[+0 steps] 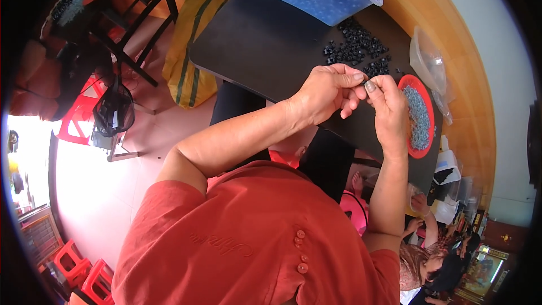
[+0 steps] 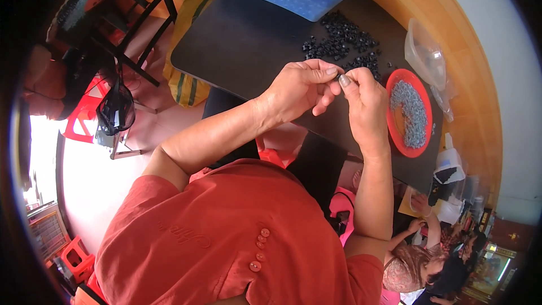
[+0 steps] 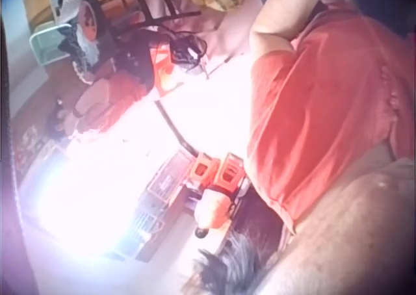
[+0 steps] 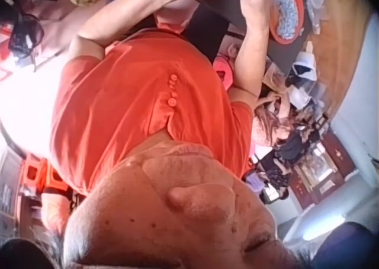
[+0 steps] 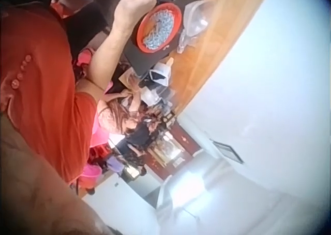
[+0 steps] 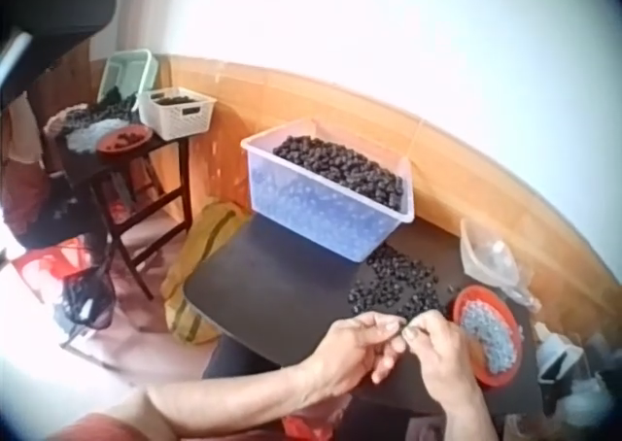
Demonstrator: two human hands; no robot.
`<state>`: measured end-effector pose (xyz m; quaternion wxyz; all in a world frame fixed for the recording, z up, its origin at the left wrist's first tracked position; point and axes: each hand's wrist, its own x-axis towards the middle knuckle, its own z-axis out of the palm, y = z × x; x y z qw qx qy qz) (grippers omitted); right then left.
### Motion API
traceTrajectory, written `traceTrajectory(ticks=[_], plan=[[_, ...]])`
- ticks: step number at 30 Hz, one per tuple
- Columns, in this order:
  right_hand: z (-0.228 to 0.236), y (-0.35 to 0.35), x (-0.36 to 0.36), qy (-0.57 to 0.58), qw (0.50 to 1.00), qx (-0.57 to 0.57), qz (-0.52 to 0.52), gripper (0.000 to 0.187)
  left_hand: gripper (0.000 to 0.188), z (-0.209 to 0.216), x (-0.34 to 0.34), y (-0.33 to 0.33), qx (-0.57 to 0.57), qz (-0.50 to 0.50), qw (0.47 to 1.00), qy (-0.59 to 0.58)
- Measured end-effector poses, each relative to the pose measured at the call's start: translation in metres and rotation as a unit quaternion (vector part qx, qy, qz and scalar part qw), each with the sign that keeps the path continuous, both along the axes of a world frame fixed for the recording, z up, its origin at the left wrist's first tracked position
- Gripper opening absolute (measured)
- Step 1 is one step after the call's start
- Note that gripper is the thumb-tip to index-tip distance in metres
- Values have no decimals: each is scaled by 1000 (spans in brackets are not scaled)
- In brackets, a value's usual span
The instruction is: Sorting small black items from a plastic container into a red dish at a workstation.
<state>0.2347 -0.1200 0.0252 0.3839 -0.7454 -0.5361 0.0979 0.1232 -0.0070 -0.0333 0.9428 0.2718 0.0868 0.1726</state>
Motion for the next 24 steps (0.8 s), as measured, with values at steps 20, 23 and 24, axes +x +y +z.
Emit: traceTrajectory(ticks=[20,23,24], plan=[[1,35,-12,-54,994,91,11,3,11,-11,8,23,-194,-47,978,-57],[3,36,-6,-1,998,58,29,3,13,-10,8,22,-181,-35,981,-58],[3,37,-8,-20,998,58,21,4,13,-11,8,21,-180,-35,981,-58]])
